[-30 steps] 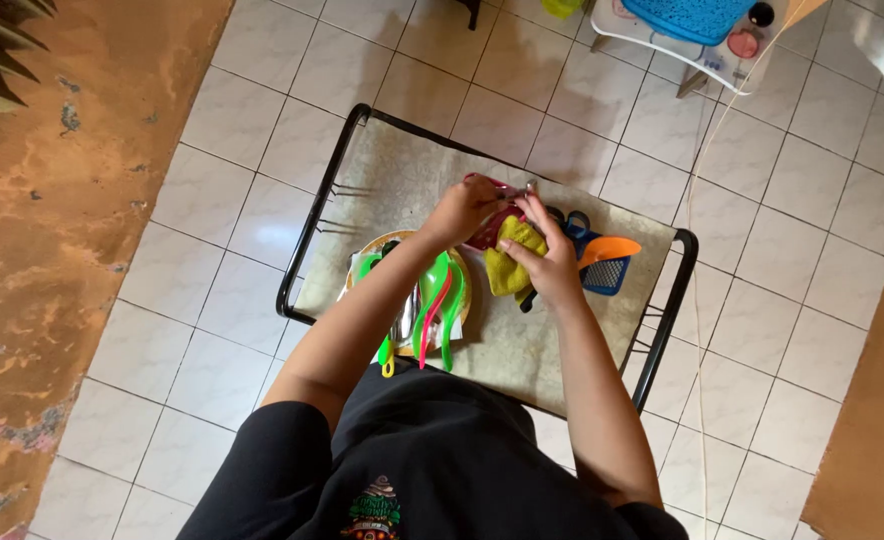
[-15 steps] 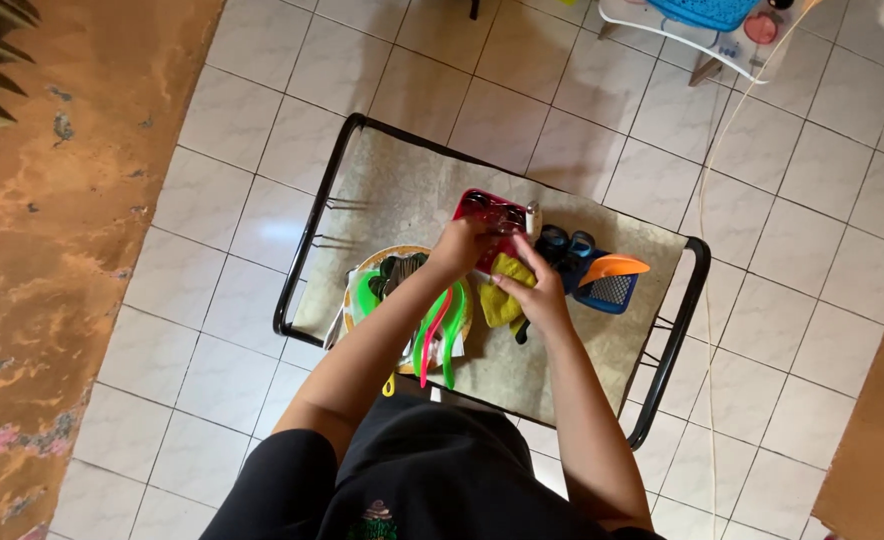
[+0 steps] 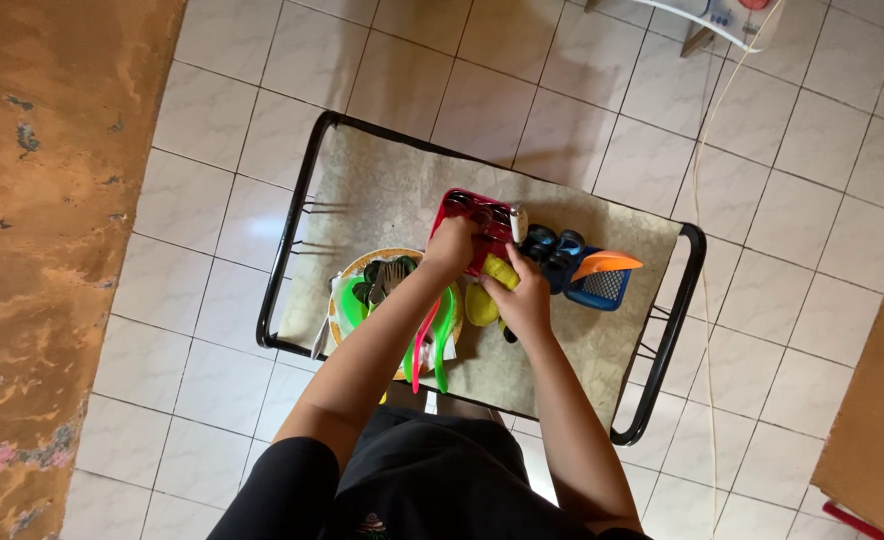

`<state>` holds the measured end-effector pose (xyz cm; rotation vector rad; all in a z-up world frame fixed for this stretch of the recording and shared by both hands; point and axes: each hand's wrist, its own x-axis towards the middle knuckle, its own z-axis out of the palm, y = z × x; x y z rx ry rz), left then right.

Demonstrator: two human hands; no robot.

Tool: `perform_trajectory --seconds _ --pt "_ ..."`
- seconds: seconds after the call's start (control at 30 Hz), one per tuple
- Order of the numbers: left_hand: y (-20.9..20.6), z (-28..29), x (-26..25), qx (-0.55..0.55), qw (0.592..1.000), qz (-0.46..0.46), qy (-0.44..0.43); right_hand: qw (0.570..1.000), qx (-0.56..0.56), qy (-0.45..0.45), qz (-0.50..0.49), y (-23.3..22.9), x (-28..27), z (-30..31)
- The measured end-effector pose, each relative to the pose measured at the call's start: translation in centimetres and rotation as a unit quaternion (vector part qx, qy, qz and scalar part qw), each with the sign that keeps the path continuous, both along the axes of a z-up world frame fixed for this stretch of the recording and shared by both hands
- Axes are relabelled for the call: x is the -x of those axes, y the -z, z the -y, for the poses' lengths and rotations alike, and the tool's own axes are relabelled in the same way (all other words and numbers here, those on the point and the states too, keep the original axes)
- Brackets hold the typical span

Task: The person wipes metal spoons and forks with a yellow cloth on a small table, then places them into a red plastic container. The person repeats this process for multiple utensils throughout the clip.

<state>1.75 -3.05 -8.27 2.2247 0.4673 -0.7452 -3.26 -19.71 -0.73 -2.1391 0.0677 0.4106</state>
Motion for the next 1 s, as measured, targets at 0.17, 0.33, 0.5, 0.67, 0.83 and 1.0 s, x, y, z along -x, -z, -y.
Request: perform_trajectory --seconds 0.17,0.33,0.5,0.67,0.83,1.0 --pt "-0.1 0.4 -0.1 0.014 0.999 -0.020 -0.043 1.000 0.004 0.010 -0.006 0.4 0.2 -0.2" --pt "2.0 0.5 0.0 0.002 0.999 -0.020 -0.048 1.000 0.007 0.014 -0.009 -0.4 0.3 -0.3" --pt "-5.7 0.4 1.0 0.010 0.994 0.086 -0.064 0.998 -0.031 0.058 -0.024 -2.0 0.7 -0.6" --pt "-4.5 -0.5 4.7 -0.019 0.956 0.285 -0.065 0.995 -0.061 0.073 -0.022 -1.0 2.2 -0.1" --pt "-7.7 -1.9 8.8 0.039 0.916 0.385 -0.103 0.995 -0.065 0.079 -0.019 -0.4 3.6 0.1" --pt "-7.2 -1.9 13.6 0.041 0.890 0.418 -0.177 0.996 -0.070 0.052 -0.020 -0.6 5.6 0.0"
